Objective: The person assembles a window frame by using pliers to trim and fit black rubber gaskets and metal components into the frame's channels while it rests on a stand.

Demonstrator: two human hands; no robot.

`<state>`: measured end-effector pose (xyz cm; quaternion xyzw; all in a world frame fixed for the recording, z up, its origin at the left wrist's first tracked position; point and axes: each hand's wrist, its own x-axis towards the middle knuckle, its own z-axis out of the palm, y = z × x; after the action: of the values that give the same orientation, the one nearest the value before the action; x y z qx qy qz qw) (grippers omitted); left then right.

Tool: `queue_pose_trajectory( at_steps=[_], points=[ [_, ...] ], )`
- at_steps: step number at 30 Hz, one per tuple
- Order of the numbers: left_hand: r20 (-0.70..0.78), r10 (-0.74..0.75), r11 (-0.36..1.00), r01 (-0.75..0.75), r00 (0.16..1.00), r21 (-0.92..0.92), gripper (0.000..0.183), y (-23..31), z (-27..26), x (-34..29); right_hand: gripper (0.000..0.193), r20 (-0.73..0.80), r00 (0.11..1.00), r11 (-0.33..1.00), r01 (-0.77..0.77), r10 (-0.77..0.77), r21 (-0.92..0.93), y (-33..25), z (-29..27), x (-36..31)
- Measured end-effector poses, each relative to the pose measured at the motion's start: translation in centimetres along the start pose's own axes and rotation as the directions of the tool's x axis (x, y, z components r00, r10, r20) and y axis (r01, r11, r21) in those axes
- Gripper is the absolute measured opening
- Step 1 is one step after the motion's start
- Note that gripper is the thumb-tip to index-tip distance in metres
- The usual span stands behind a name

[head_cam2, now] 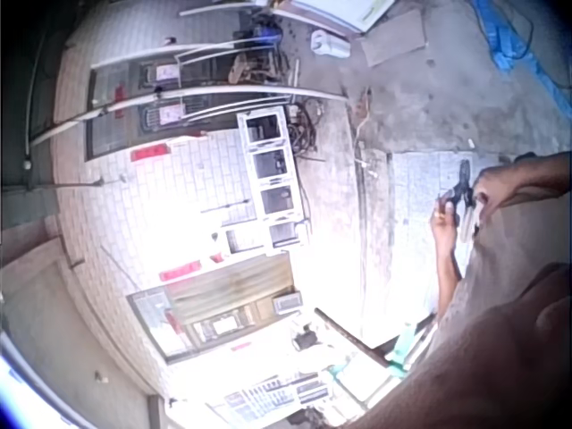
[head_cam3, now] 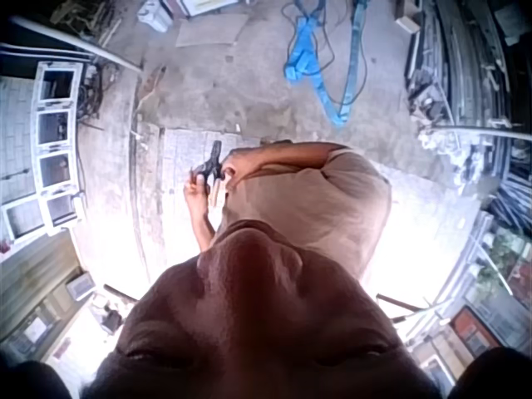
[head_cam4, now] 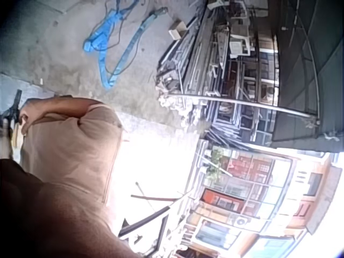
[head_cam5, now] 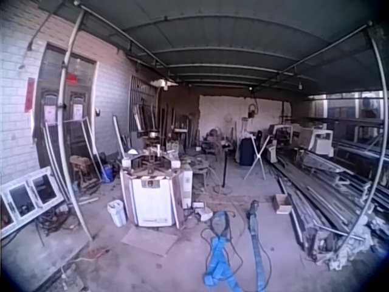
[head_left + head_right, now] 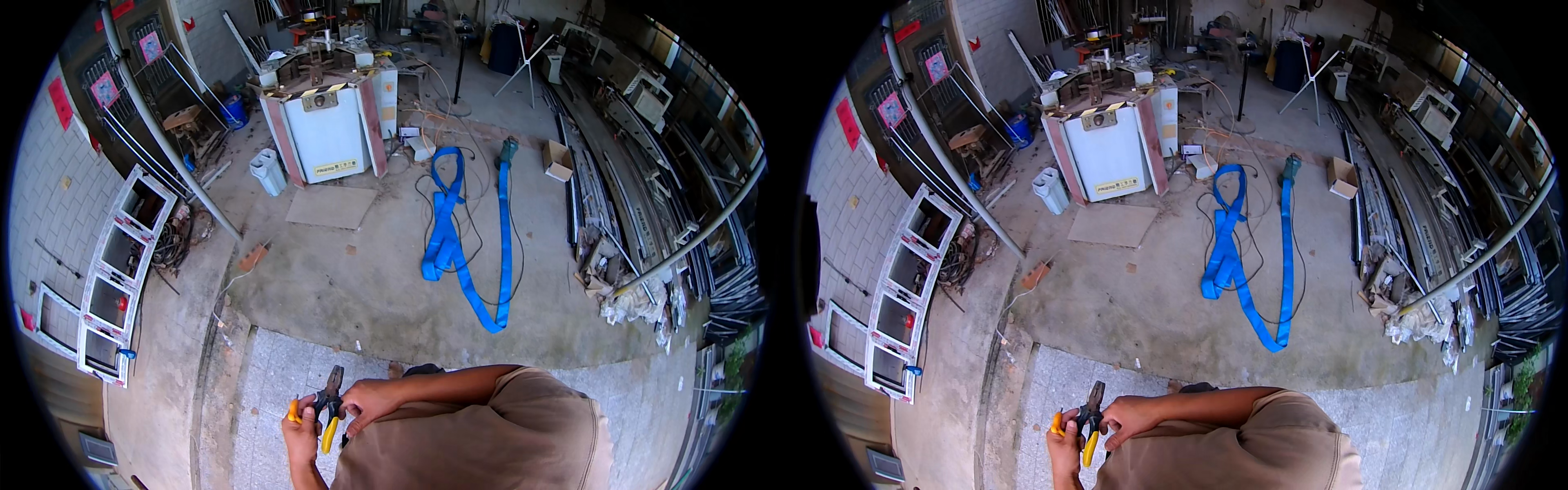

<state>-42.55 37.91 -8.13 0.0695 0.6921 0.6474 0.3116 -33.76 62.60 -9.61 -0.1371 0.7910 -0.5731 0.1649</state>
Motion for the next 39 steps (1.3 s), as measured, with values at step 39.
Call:
queue_pose_trajectory(
  at_steps=[39],
  points=[
    [-0.045, 0.016, 1.0, -0.015, 0.999, 0.015, 0.023, 0.1, 0.4, -0.6, 0.072, 0.021, 1.0, 1.0, 0.023, -0.023, 0.005, 0.4, 0.3, 0.8]
  ],
)
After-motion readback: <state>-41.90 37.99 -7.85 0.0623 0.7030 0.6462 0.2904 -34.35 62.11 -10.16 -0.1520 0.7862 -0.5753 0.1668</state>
